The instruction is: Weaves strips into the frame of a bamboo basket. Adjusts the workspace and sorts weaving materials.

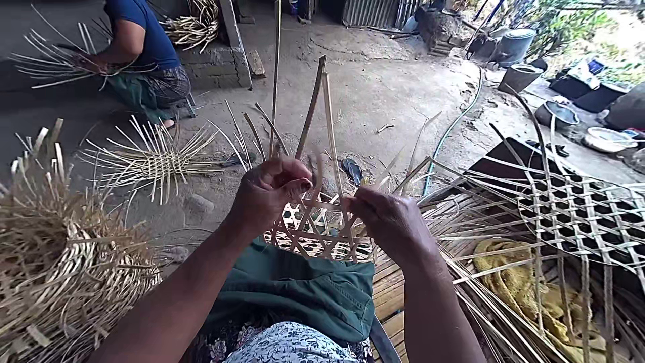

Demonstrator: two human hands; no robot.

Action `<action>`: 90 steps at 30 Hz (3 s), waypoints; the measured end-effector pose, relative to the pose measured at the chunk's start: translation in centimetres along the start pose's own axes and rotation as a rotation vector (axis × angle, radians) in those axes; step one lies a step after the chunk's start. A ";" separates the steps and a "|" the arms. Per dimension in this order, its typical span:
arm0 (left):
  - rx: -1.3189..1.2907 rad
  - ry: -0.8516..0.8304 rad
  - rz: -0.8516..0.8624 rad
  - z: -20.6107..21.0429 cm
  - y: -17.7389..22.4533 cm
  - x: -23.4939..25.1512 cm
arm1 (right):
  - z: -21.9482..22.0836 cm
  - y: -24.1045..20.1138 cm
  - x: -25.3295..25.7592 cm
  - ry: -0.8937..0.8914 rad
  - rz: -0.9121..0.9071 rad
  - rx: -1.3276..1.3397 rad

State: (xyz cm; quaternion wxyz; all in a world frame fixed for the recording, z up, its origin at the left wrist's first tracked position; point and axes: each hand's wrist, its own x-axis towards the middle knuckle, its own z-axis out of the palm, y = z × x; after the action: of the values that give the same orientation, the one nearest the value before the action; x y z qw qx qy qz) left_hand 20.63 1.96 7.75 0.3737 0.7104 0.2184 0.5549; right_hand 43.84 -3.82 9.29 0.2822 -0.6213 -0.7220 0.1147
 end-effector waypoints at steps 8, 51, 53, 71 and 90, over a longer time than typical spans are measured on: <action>1.020 -0.412 0.436 1.0 -0.1 2.6 | 2.5 0.0 -0.1 0.320 -0.211 0.177; 0.306 -0.179 -0.199 1.3 0.0 0.8 | 1.2 -1.1 -2.0 0.181 -0.306 -0.212; 0.221 -0.184 -0.269 1.0 0.1 1.0 | 1.0 -1.1 -1.8 0.167 -0.328 -0.188; 0.980 -0.316 0.468 2.3 -1.3 1.7 | 2.3 0.7 -2.7 0.436 -0.112 0.061; 0.390 -0.216 0.189 2.1 -2.1 0.6 | 3.0 3.7 -1.3 0.086 -0.044 1.052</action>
State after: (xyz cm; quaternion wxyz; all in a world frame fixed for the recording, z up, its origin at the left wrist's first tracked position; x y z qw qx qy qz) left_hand 23.02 3.13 6.30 0.1973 0.8417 0.2128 0.4553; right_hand 45.40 -3.73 4.62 0.5875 -0.3846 -0.5676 0.4299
